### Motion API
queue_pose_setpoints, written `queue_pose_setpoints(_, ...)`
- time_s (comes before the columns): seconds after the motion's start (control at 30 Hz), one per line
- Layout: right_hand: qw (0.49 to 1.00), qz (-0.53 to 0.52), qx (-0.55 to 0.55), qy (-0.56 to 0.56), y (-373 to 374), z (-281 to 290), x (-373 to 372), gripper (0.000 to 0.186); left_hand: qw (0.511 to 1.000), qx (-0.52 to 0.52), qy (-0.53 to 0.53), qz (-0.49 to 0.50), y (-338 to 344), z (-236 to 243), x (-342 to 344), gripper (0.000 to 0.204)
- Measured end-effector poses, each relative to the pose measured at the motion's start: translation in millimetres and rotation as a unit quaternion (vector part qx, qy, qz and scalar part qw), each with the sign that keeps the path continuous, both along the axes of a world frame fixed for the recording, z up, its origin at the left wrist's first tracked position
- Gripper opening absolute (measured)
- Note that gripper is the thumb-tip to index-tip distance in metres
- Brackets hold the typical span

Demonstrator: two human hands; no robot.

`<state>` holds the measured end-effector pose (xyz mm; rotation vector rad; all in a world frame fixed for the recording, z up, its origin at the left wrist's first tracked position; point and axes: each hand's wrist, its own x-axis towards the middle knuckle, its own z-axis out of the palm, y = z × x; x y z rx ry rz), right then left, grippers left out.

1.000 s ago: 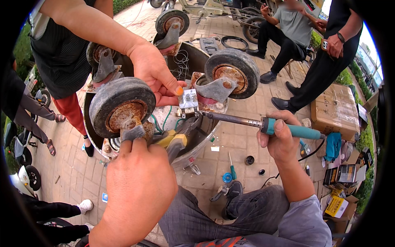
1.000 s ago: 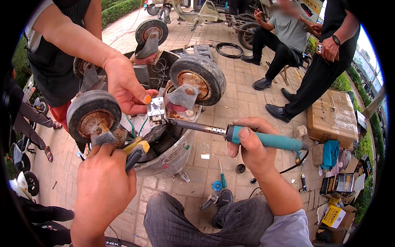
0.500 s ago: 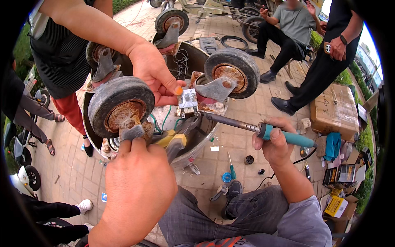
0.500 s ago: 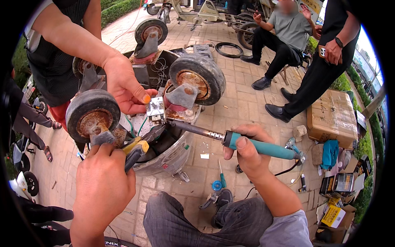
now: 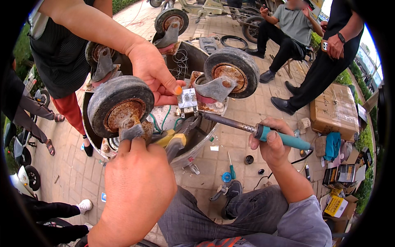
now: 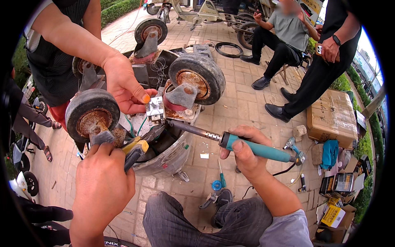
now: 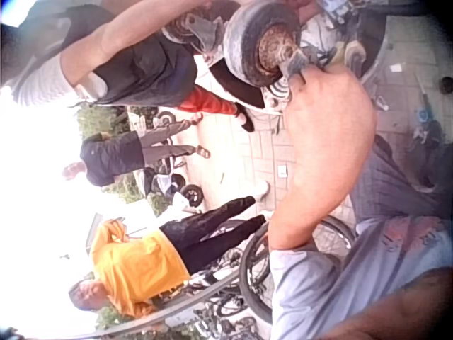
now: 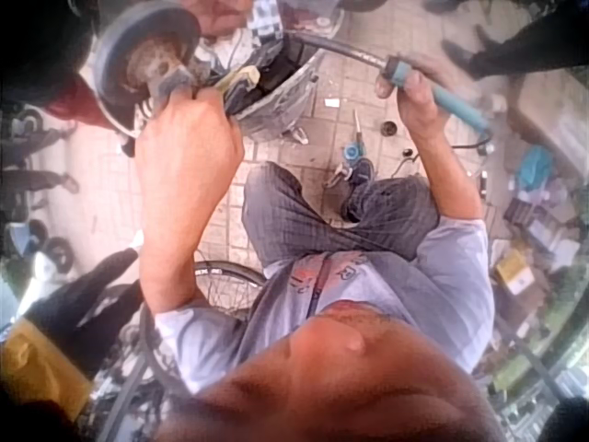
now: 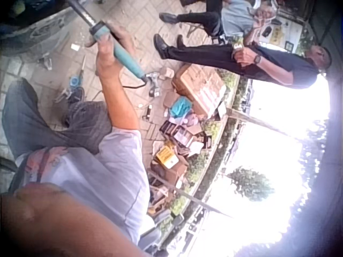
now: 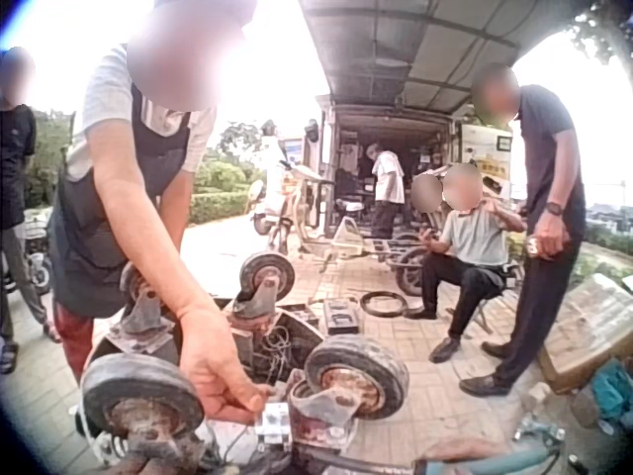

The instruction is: The person uses a soldering iron and pliers to solder wires on a small electronic component held by another person. The person repeatedly applies solder to the component's terminals while the other person holds it steady.

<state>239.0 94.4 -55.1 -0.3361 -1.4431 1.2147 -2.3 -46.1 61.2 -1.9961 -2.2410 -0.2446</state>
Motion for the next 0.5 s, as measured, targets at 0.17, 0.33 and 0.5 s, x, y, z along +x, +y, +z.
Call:
queue_pose_setpoints(0.17,0.998,0.008,0.049,-0.047,3.8,-0.3,7.6,0.039,1.0,0.002,-0.002,0.0,0.6,0.3,-0.5,0.011)
queue_pose_setpoints(0.33,0.998,-0.018,0.05,-0.038,1.1,5.0,1.8,0.035,1.0,0.003,-0.001,-0.003,1.8,0.1,-1.3,0.011)
queue_pose_setpoints(0.5,0.999,-0.021,0.035,-0.018,-0.1,10.8,-0.9,0.035,1.0,0.004,0.0,-0.004,1.9,-0.2,-1.5,0.011)
